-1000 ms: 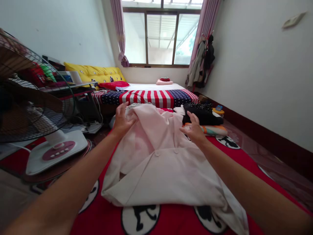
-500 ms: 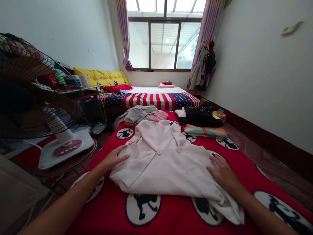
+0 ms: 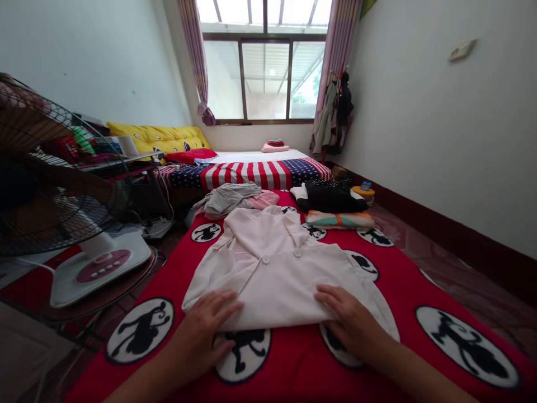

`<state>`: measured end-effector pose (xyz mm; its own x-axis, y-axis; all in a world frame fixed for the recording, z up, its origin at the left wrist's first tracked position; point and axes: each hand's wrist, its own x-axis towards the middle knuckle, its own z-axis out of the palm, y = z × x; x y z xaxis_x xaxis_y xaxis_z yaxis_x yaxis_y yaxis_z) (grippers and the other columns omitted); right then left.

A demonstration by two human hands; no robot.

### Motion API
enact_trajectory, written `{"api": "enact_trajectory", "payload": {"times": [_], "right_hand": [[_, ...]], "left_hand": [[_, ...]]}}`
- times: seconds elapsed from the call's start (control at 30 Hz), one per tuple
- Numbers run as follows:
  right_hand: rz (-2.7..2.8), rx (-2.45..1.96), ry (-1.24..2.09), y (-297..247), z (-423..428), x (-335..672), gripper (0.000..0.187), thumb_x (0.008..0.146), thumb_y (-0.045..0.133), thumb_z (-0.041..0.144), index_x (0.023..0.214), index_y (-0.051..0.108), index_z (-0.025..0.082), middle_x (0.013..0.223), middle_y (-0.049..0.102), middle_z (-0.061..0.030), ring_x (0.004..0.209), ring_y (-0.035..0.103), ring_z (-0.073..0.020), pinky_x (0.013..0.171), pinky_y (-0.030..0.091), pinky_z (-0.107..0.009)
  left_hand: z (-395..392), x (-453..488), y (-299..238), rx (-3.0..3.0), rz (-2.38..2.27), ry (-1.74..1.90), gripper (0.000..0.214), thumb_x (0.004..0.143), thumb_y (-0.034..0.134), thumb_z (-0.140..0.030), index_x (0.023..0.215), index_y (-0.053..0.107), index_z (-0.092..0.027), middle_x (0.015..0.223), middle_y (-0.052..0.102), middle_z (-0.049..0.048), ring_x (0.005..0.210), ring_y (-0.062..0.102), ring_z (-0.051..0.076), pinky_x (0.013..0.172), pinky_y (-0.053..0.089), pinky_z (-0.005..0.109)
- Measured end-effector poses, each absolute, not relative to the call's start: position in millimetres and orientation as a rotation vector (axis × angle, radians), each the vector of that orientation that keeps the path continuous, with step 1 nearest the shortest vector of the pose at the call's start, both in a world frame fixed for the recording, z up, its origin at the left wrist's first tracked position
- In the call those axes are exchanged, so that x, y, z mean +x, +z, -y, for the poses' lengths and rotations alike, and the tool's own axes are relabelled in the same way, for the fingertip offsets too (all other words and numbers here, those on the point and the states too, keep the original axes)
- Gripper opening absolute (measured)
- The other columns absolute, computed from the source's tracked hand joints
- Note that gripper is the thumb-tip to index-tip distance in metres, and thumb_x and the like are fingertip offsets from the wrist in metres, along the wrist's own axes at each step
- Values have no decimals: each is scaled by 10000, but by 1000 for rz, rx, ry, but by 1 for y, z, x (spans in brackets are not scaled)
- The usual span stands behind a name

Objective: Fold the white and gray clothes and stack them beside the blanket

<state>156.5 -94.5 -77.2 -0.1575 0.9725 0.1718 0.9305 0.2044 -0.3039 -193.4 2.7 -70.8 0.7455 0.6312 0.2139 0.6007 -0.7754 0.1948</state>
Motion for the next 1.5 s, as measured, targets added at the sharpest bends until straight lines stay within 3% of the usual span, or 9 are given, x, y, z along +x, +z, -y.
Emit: {"api": "enact_trajectory", "payload": {"times": [0.37, 0.53, 0.77, 0.93, 1.0, 1.1, 1.2, 1.33, 1.5], "right_hand": [[2166, -1958, -145, -72, 53, 163, 463, 694, 419, -20, 1022, 654, 208, 1368, 536, -86, 1124, 589, -262, 832, 498, -342], [1944, -2136, -341, -63, 71, 230, 330, 691, 474, 75, 917, 646, 242, 1057, 696, -38, 791, 667, -231, 585, 442, -283], [1793, -1895, -512, -27, 99, 263, 291, 682, 431, 105, 837, 638, 237, 1045, 694, -48, 929, 637, -238, 723, 450, -311], [2032, -2181, 18, -49, 114, 285, 302, 619, 481, 103, 731, 695, 284, 818, 729, -27, 753, 670, -246, 703, 495, -358], [2009, -2161, 190, -54, 115, 287, 252, 627, 590, 197, 818, 722, 297, 953, 733, -43, 871, 679, -283, 769, 519, -387], [1860, -2017, 195, -46, 101, 268, 303, 617, 707, 404, 898, 727, 293, 1163, 676, -71, 1074, 618, -331, 896, 495, -438], [1697, -1791, 429, -39, 65, 226, 265, 704, 652, 449, 867, 721, 252, 1049, 713, -83, 974, 659, -285, 847, 519, -409], [1336, -1510, 827, -61, 5, 172, 297, 684, 666, 434, 823, 714, 176, 782, 732, -81, 722, 688, -237, 649, 547, -348], [1070, -1464, 674, -101, -38, 150, 238, 673, 629, 376, 778, 685, 169, 679, 701, -48, 645, 668, -208, 578, 516, -303]], "left_hand": [[-37, -171, -66, 2966, -1270, 297, 457, 793, 402, -23, 1137, 638, -210, 1009, 664, 94, 949, 595, 272, 812, 460, 395], [-53, -213, -59, 2863, -1447, 457, 378, 771, 427, -59, 975, 684, -248, 1011, 666, 74, 921, 602, 268, 788, 452, 376], [-60, -236, -35, 2765, -1325, 777, 319, 751, 430, -144, 926, 685, -222, 1050, 648, 78, 976, 597, 244, 861, 449, 336], [-53, -248, -27, 2532, -1165, 288, 347, 687, 462, -115, 891, 710, -245, 936, 684, 37, 888, 626, 216, 796, 459, 285], [-51, -250, -21, 2393, -1121, 166, 281, 696, 552, -185, 895, 733, -263, 903, 703, 29, 876, 632, 227, 800, 468, 286], [-57, -238, -12, 2181, -1096, 232, 206, 715, 664, -365, 860, 752, -248, 876, 721, 39, 843, 643, 239, 776, 492, 295], [-72, -205, -17, 1861, -1048, 407, 292, 708, 707, -422, 892, 744, -198, 863, 730, 57, 859, 661, 249, 778, 512, 314], [-100, -148, -45, 1155, -990, 758, 335, 651, 777, -174, 963, 674, -107, 958, 705, 134, 909, 680, 246, 814, 542, 327], [-152, -103, -66, 858, -1137, 1067, 258, 702, 585, 83, 862, 588, -119, 854, 647, 91, 806, 673, 151, 701, 563, 213]]}}
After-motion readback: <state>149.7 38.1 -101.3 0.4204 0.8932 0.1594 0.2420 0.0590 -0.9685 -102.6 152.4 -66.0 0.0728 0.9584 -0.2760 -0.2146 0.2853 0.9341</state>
